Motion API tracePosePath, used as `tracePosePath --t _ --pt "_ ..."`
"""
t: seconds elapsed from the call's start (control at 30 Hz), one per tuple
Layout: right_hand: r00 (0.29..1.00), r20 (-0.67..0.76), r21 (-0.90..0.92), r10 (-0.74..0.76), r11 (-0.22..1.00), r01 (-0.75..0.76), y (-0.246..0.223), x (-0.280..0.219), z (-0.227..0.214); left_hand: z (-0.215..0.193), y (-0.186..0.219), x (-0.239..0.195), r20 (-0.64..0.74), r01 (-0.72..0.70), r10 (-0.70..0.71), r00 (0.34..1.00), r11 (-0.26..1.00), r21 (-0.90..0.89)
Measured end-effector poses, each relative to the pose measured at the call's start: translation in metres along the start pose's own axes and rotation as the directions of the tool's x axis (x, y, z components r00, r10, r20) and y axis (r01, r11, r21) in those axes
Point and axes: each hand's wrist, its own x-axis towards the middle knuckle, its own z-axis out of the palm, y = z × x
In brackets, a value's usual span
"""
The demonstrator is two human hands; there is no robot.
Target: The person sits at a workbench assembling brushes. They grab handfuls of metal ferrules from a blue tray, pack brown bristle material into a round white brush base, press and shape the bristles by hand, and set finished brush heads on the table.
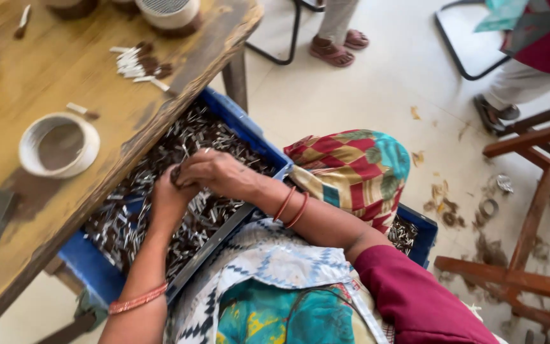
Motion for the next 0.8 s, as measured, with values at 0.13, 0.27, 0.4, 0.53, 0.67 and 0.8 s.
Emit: tracePosePath --t 0.13,0.27,0.4,0.53,0.67,0.8 --pt "0.989 -0.134 -0.07 -0.061 0.996 0.052 0.003 0.0 -0.006 0.0 -0.035 0.01 0.157 0.242 -0.184 0.97 0.718 -0.653" --pt "0.994 -0.104 -0.02 -0.037 0.999 0.035 0.003 0.0 0.004 -0.021 0.052 -0.009 0.243 0.317 -0.28 0.929 0.262 -0.911" --pt "0.996 -0.018 -0.009 -0.092 0.996 0.092 -0.01 0.006 -0.002 -0.012 -0.012 0.003 0.182 0.286 -0.293 0.938 0.363 -0.887" --pt "0.998 -0.047 -0.093 -0.05 0.995 0.045 -0.015 0.013 -0.008 -0.005 0.0 -0.003 0.016 0.055 -0.053 0.998 0.93 -0.363" --pt "0.994 0.098 -0.142 -0.056 0.987 0.07 0.012 0.001 0.008 -0.004 0.01 -0.003 0.0 0.2 -0.206 0.979 0.952 -0.231" --pt "0.993 0.056 -0.115 -0.1 0.988 0.106 0.007 -0.003 0.005 -0.003 -0.01 0.001 0.111 0.249 -0.227 0.968 0.788 -0.563"
